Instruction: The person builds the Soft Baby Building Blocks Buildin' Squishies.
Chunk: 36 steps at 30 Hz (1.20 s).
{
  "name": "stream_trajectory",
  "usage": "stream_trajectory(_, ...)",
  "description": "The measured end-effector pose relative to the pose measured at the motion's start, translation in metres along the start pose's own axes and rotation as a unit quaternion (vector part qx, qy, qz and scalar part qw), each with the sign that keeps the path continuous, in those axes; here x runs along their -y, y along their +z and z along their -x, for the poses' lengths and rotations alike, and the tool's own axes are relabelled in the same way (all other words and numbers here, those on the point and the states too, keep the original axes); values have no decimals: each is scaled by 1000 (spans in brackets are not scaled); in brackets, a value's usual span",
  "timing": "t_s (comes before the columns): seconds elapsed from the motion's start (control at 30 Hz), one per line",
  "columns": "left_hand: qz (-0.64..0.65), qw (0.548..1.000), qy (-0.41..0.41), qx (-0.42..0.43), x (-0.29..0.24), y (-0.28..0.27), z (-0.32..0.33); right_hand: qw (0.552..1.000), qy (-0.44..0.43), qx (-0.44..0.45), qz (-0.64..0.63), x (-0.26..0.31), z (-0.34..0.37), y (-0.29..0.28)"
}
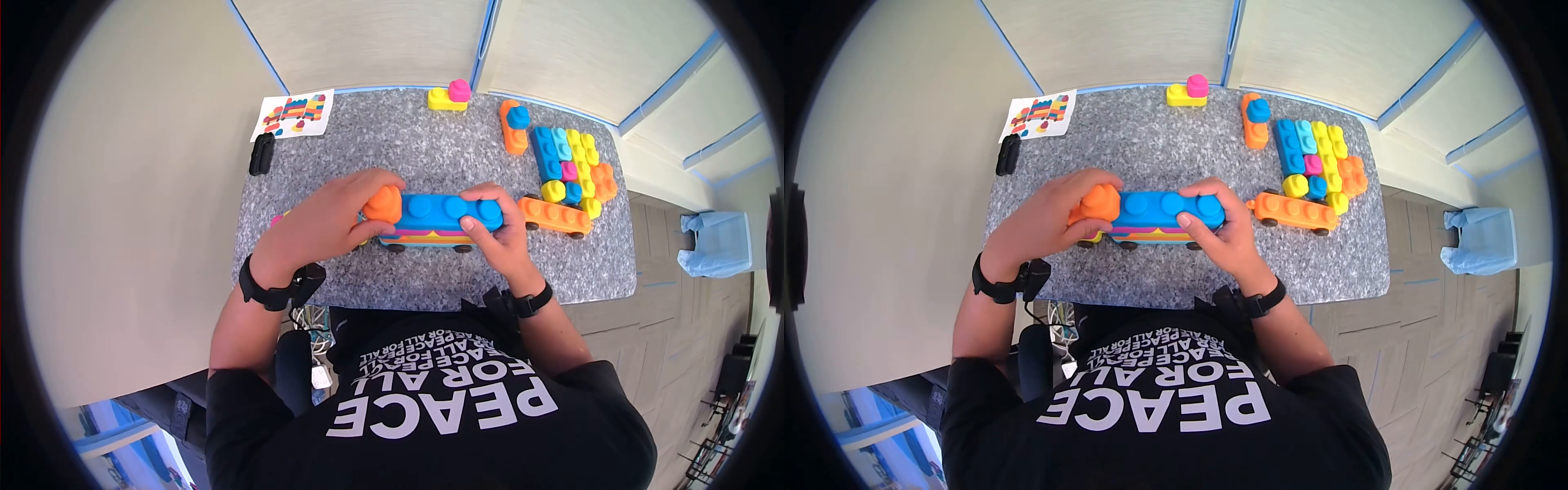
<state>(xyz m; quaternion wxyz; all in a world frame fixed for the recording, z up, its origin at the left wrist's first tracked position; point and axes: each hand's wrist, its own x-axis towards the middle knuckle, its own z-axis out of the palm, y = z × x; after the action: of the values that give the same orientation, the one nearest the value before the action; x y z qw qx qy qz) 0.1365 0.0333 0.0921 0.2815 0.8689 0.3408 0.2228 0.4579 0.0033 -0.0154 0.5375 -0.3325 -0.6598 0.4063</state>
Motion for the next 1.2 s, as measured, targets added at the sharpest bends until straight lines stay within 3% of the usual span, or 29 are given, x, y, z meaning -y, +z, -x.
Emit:
stream_trajectory(0.53, 119, 990, -70, 1, 5, 9, -3, 999, 41, -11, -28, -8, 5, 0)
stream_trajectory(0.83, 153, 987, -41, -26, 12, 15, -3, 995, 81, -6, -50, -3, 5, -1)
stream_trajectory(1.2, 123, 988, -62, -74, 11, 27, -2, 997, 48, -19, -50, -14, 5, 1)
